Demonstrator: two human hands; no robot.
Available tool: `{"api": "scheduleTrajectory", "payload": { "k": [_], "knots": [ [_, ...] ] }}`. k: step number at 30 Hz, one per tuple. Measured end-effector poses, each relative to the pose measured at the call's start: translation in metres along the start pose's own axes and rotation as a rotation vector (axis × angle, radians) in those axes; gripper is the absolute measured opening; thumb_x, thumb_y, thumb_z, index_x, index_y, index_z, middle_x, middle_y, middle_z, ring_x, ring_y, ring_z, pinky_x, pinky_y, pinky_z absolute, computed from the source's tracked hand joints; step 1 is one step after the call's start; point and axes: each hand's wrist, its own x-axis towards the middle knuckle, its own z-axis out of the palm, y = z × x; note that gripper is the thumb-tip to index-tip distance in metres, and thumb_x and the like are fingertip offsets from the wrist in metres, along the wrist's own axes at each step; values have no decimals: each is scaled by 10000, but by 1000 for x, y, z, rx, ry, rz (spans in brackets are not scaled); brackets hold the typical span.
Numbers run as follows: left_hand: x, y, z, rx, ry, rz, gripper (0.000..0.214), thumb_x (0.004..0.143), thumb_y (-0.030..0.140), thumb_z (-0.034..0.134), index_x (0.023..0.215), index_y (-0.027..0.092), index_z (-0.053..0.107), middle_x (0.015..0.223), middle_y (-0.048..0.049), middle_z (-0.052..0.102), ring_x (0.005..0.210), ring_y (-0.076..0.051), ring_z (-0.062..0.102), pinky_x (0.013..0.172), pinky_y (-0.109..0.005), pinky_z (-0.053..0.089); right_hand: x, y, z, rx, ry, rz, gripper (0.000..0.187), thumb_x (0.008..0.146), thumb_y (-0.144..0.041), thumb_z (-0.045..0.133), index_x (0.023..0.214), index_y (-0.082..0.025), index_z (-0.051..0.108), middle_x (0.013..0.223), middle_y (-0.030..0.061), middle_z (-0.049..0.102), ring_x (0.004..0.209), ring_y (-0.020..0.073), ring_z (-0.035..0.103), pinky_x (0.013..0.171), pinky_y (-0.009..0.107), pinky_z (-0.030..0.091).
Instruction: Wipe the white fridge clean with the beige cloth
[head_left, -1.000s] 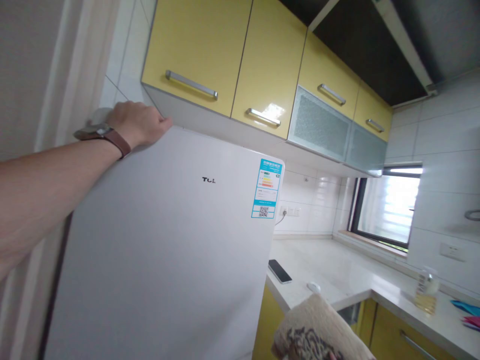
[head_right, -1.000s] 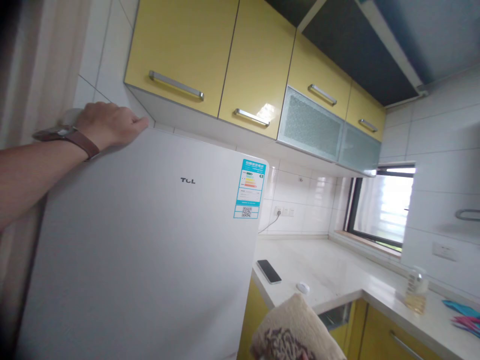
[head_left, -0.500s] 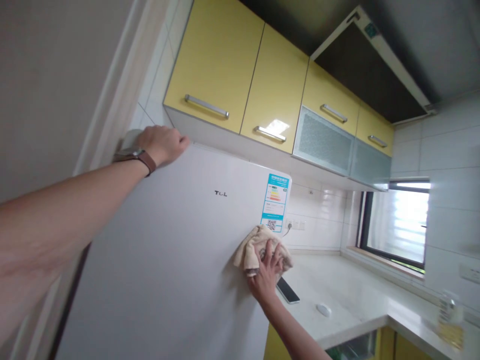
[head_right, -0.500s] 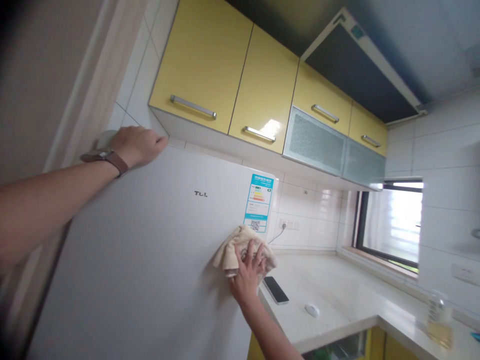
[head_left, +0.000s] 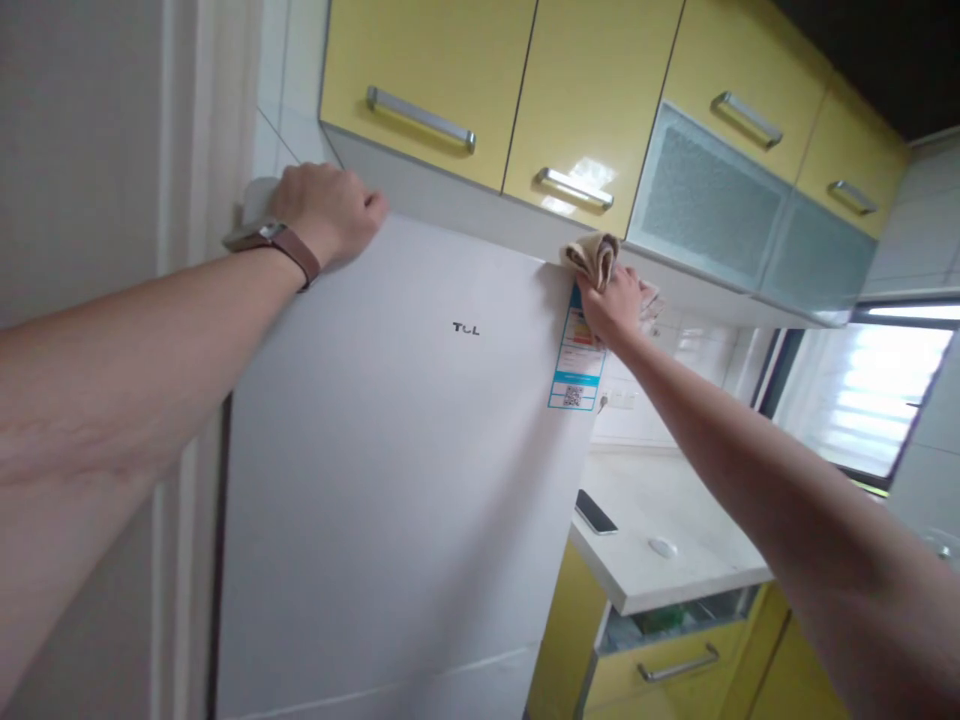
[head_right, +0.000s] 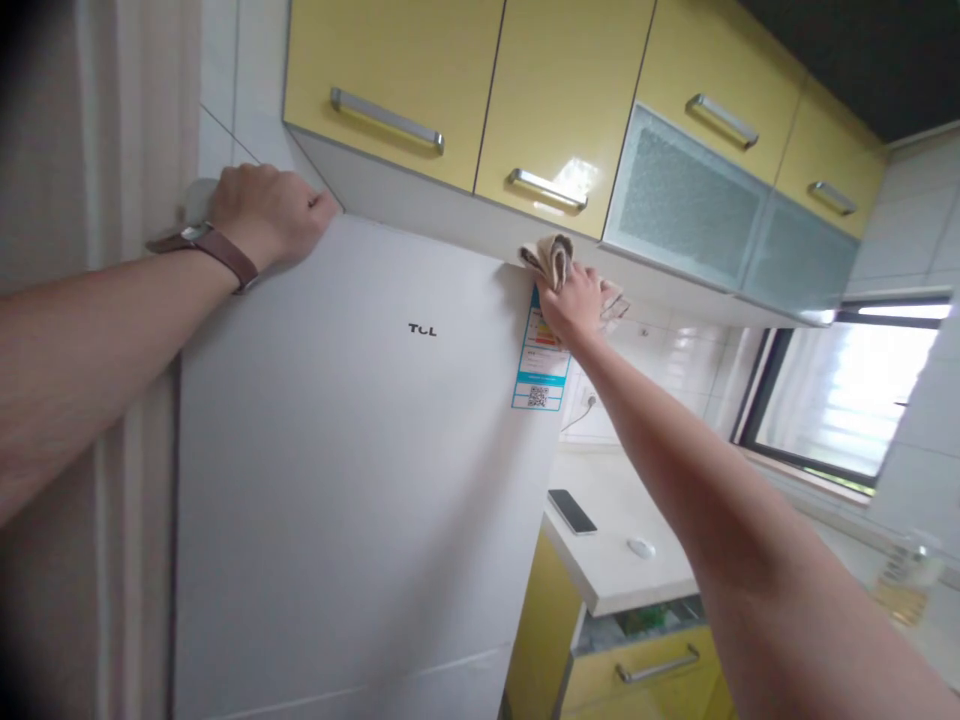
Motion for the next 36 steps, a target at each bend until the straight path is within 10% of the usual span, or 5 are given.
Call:
{"api": "scheduleTrajectory", "payload": {
  "k": [20, 28, 36],
  "knots": [
    [-4, 6, -13, 11, 81, 102, 781, 983, 432, 222, 1220, -202, 612, 1309, -212, 630, 1361, -517, 444, 992, -570, 285, 20, 13, 10, -122, -4, -17, 534, 1071, -365, 151, 1261, -100, 574, 1269, 236, 593, 1218, 297, 453, 978, 482, 283],
    [-2, 2, -11, 26, 88, 108, 820, 977, 477, 170, 1228, -145, 643, 1302, -148, 636, 1343, -433, 501, 974, -498, 304, 20, 12, 11, -144, 31, 16, 433, 1043, -377, 350, 1253, -94, 602, 1269, 230, 615, 1200, 294, 481, 966, 467, 285],
    [-7, 4, -11, 73, 67, 88, 808, 977, 450, 180, 1236, -178, 619, 1331, -164, 628, 1355, -414, 495, 996, -489, 327, 14, 1, 4, -182, -4, -41, 673, 1050, -296, -5, 1175, -14, 593, 1324, 312, 549, 1219, 274, 460, 930, 502, 270]
  ]
}}
